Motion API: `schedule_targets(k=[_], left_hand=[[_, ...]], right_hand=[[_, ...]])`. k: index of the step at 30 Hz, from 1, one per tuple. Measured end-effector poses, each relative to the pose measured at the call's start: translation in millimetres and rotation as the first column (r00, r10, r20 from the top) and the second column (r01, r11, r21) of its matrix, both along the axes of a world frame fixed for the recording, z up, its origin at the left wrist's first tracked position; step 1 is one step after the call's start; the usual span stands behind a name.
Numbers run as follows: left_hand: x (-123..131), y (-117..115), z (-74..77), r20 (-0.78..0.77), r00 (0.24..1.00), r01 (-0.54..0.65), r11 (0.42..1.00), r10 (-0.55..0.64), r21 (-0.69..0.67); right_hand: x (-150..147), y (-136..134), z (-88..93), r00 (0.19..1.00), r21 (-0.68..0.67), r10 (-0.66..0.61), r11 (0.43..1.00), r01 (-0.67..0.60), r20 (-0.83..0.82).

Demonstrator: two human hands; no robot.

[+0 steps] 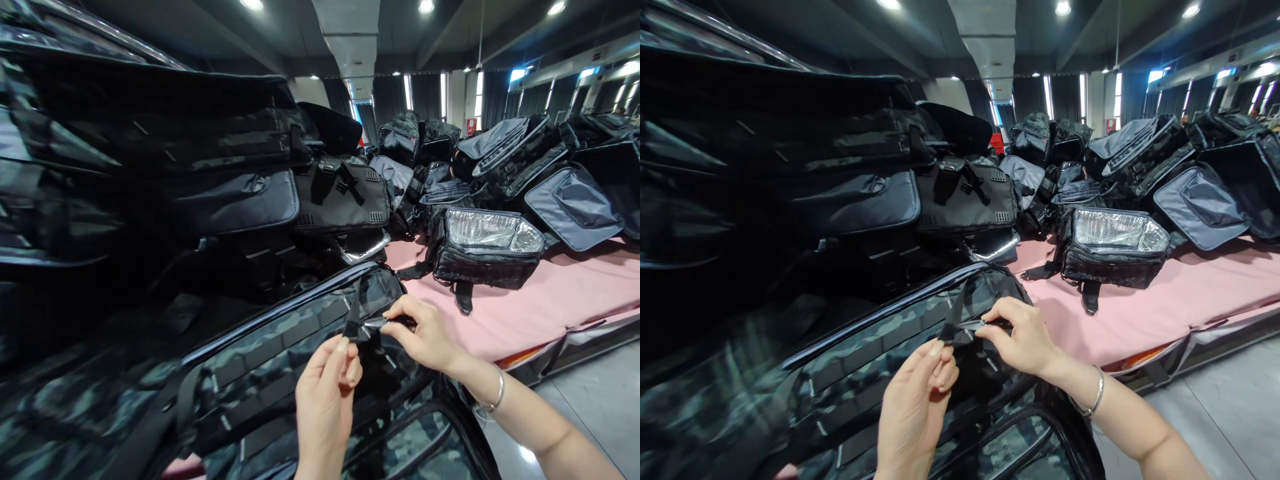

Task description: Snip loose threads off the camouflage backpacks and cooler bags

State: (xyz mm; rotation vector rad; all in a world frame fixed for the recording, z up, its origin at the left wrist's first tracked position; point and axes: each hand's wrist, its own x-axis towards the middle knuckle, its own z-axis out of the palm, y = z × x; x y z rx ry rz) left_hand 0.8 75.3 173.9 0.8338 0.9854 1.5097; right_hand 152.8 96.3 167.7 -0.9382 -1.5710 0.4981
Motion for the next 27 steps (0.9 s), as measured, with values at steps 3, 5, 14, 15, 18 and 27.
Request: schedule_targets(k=[3,5,14,15,18,27], left_hand=[[-0.7,-0.7,-3.7,-0.245,0.959,-0.101,0.982,0.139,0.160],[-0.1,-0.3,-5.5,-0.434,0.862,-0.134,0.944,0.261,0.302],[7.3,-2.4,-7.8,-0.627,0.727,-0.024,0.923,0.279,0.383],[7.3,-5.0,-8.1,-0.618,0.723,-0.037,0.910,0.309,0.413],[6.5,-10.9,-8.7,-0.616,0.685,-0.093,0.885,0.389,0.456],[1.8,4.8,-11.6,-0.552,0.831,-0.013,0.995,0.066,0.099]], right_hand=[[3.2,1.7,-0.2,0.978,-0.191,0.076,0.975,-0.114,-0.196],[2.2,2.6,-1.0,0.969,-0.269,0.118,0.947,-0.176,-0.219],[-12.2,16.8,-2.8,0.978,-0.314,0.180,0.927,-0.206,-0.110],[-11.5,17.8,-2.3,0.970,-0.319,0.195,0.919,-0.232,-0.143],[-9.4,17.9,-1.2,0.944,-0.319,0.230,0.899,-0.299,-0.236],[-12.3,16.2,-4.9,0.941,-0.275,0.247,0.911,-0.307,-0.232]])
